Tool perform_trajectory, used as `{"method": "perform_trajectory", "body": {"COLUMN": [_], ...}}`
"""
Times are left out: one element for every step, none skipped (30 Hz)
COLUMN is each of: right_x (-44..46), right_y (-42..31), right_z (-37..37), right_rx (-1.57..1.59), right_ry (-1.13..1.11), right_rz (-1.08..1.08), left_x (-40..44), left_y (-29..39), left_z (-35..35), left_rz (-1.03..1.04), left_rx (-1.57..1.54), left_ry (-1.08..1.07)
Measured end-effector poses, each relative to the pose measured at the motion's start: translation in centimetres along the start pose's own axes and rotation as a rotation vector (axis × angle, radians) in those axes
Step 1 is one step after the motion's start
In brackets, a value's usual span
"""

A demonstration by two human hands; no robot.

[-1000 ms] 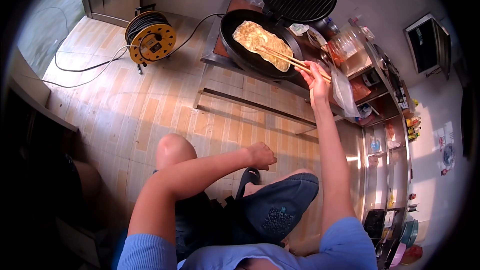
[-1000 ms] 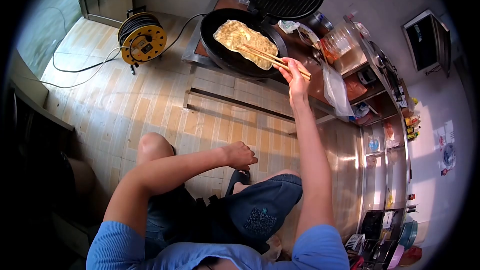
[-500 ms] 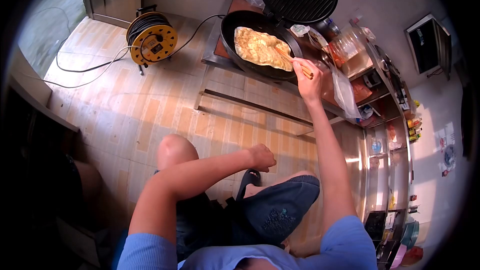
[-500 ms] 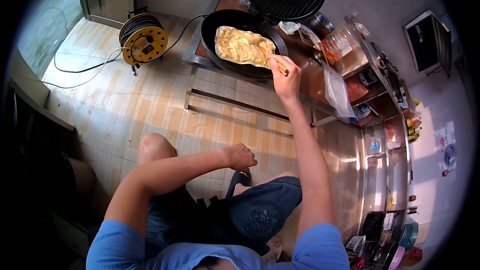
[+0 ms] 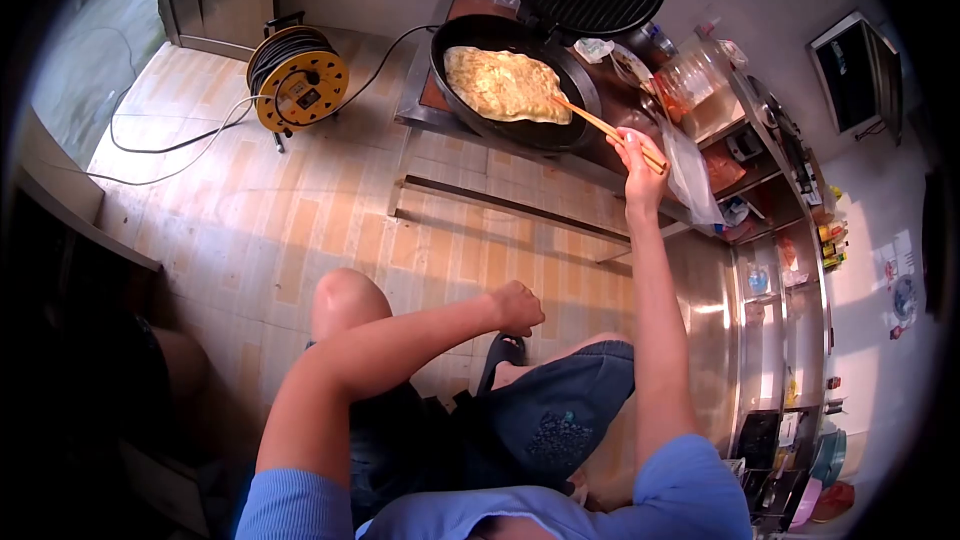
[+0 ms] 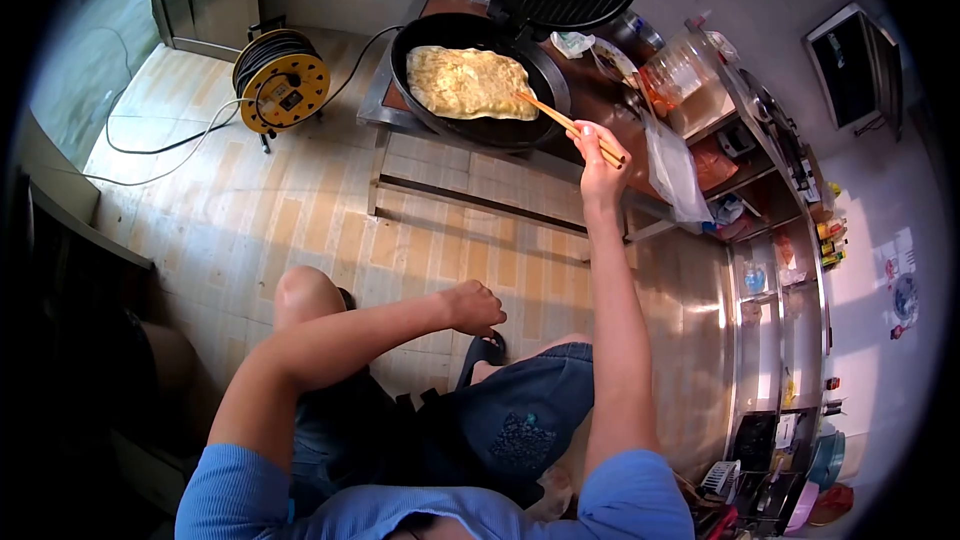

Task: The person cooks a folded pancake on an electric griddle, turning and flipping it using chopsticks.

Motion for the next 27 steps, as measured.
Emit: {"method": "perform_trajectory", "body": {"right_x": [-0.4,-0.9,-1.2,-1.8,-2.5,-3.2,-3.8,-4.4,-4.9,-5.1,-5.3,-5.4,-5.1,-4.8,-4.6,-4.2,-4.0,-4.0,-3.8,-3.6,-3.3,-3.1,-3.3,-3.4,-3.5,-3.7,-3.8], "right_y": [0.1,0.1,0.1,0.2,0.4,0.7,1.1,1.8,2.5,3.2,3.3,3.0,2.6,2.4,2.5,2.8,3.1,3.4,3.4,3.2,3.1,2.9,3.1,3.0,2.9,2.7,2.5], "right_z": [-0.2,-0.4,-0.5,-0.3,0.0,0.2,0.1,-0.2,-0.6,-0.7,-0.9,-1.3,-1.6,-1.8,-1.8,-1.5,-1.2,-0.9,-1.1,-1.4,-1.7,-1.9,-1.9,-1.9,-1.9,-1.8,-1.7], "right_rx": [0.011,0.025,0.042,0.062,0.083,0.107,0.112,0.161,0.209,0.257,0.354,0.357,0.359,0.361,0.347,0.312,0.275,0.236,0.226,0.202,0.178,0.154,0.171,0.169,0.169,0.168,0.148], "right_ry": [0.048,0.096,0.145,0.154,0.172,0.194,0.222,0.237,0.251,0.266,0.272,0.264,0.254,0.24,0.218,0.164,0.111,0.061,0.073,0.072,0.068,0.06,0.085,0.088,0.092,0.095,0.106], "right_rz": [0.003,0.003,-0.001,0.011,0.033,0.056,0.062,0.1,0.138,0.179,0.217,0.217,0.21,0.198,0.182,0.188,0.2,0.217,0.199,0.185,0.168,0.148,0.179,0.177,0.177,0.176,0.161], "left_x": [0.1,0.0,0.0,0.0,-0.1,-0.2,-0.4,-0.5,-0.6,-0.7,-0.7,-0.8,-0.8,-0.8,-0.7,-0.6,-0.7,-0.5,-0.3,-0.2,-0.1,-0.1,0.0,0.1,0.2,0.2,0.1], "left_y": [-0.2,-0.5,-0.9,-1.1,-1.2,-1.3,-1.4,-1.3,-1.3,-1.4,-1.5,-1.6,-2.0,-2.3,-2.8,-3.2,-3.3,-3.3,-3.3,-3.1,-2.8,-2.5,-2.2,-2.2,-2.2,-2.2,-2.2], "left_z": [0.4,0.5,0.5,0.5,0.7,0.7,1.0,1.1,1.2,1.4,1.7,2.1,2.3,2.2,2.1,2.2,2.3,2.4,2.4,2.3,2.3,2.2,2.1,2.1,2.1,2.2,2.3], "left_rz": [-0.008,-0.017,-0.029,-0.03,-0.033,-0.037,-0.042,-0.055,-0.068,-0.079,-0.078,-0.081,-0.085,-0.091,-0.113,-0.135,-0.155,-0.158,-0.16,-0.162,-0.145,-0.13,-0.115,-0.115,-0.116,-0.117,-0.122], "left_rx": [-0.004,-0.004,0.001,-0.009,-0.02,-0.027,0.013,0.021,0.03,0.036,0.038,0.021,0.006,-0.005,0.017,0.039,0.056,0.051,0.047,0.043,0.046,0.049,0.052,0.048,0.043,0.038,0.042], "left_ry": [-0.006,-0.01,-0.013,-0.005,-0.003,-0.005,-0.051,-0.069,-0.087,-0.108,-0.12,-0.103,-0.082,-0.054,-0.063,-0.072,-0.086,-0.086,-0.088,-0.087,-0.101,-0.113,-0.124,-0.118,-0.113,-0.108,-0.118]}}
Point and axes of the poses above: each hand's wrist, its own x-axis towards the middle knuckle, its own z-axis out of the palm, y = z × x, the point moved 6 cm from there along x, towards the middle knuckle, and after that the axes turned 12 degrees about -x, right-handed, at the moved point
